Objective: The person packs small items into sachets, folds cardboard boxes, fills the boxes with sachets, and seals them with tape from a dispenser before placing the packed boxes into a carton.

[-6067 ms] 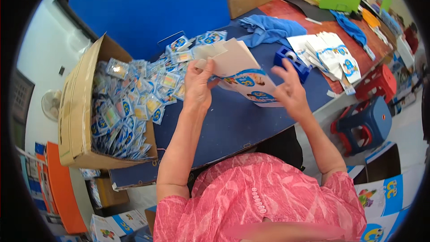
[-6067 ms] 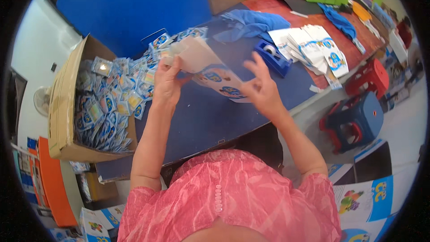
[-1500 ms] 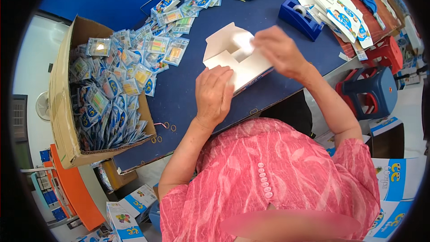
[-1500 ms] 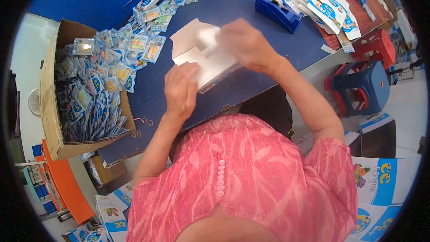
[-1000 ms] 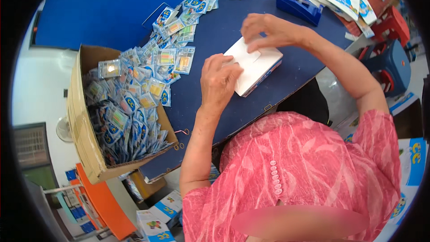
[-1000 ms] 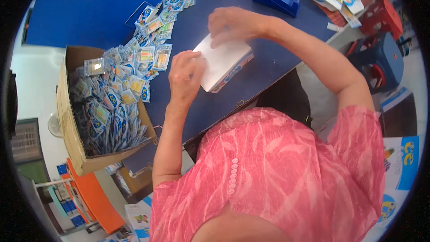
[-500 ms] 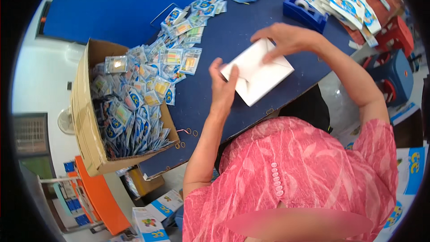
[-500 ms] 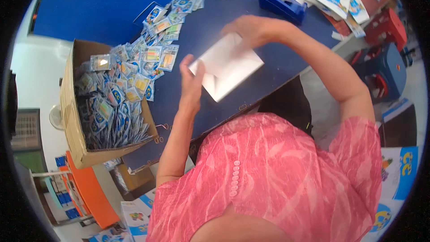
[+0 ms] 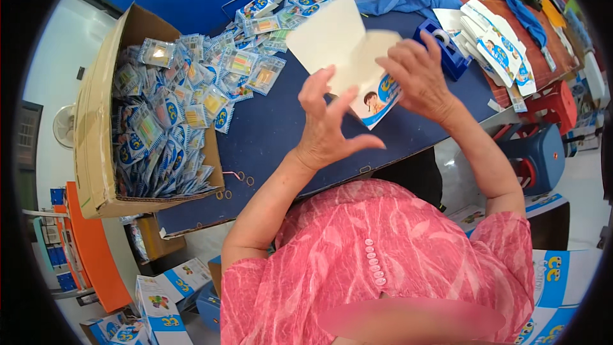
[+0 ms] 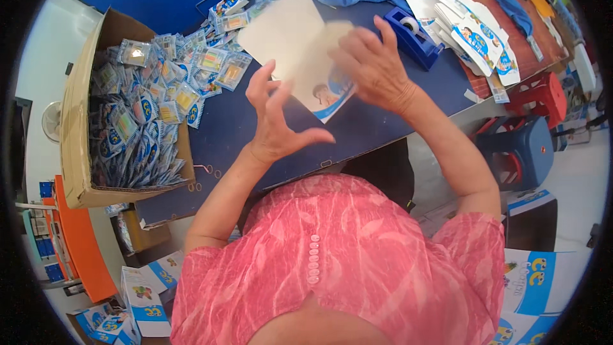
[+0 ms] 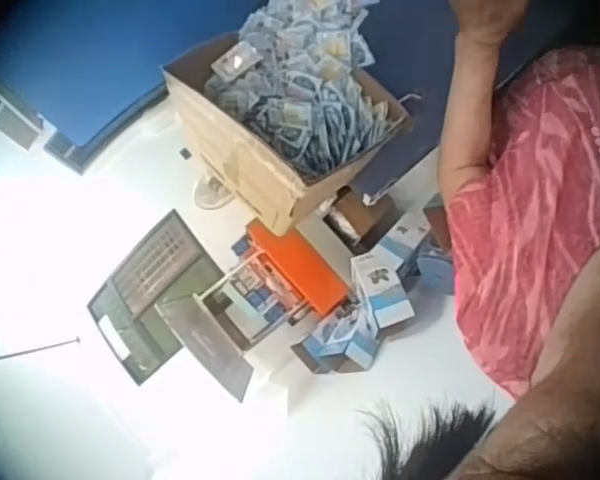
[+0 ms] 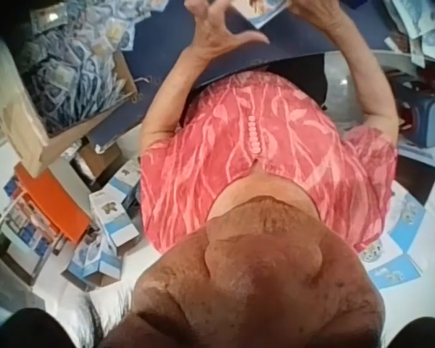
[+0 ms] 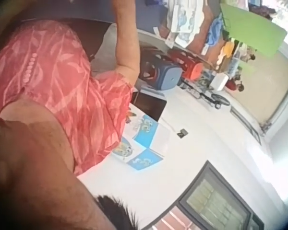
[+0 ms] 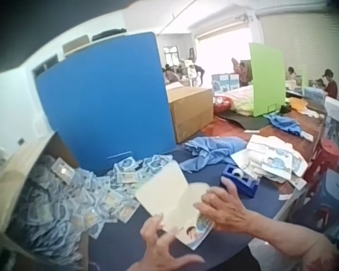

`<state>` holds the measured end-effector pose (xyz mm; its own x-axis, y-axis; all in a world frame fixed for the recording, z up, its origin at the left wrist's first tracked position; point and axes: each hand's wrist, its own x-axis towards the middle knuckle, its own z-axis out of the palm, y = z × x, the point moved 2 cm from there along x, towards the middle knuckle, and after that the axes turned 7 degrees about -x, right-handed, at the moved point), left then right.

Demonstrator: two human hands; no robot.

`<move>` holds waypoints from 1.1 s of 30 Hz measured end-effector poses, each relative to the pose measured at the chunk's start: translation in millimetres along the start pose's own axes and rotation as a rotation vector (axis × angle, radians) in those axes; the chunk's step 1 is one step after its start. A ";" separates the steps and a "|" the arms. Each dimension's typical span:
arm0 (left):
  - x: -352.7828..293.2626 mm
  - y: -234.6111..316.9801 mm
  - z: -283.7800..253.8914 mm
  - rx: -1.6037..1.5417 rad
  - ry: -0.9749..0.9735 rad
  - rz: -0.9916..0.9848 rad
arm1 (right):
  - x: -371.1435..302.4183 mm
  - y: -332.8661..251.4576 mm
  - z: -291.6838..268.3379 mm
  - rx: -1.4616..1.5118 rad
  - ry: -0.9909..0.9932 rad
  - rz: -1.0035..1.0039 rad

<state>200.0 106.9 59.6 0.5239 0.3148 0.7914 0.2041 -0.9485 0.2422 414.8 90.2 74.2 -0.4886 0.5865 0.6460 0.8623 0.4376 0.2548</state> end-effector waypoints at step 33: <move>-106.3 -216.2 -22.5 0.409 -0.048 -0.693 | 208.8 -113.8 105.1 0.804 -0.245 -0.113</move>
<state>81.6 277.8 -64.2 0.1999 0.8372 0.5091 0.7773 -0.4518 0.4377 200.7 234.5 104.5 -0.6608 0.6009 0.4497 0.4952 0.7993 -0.3404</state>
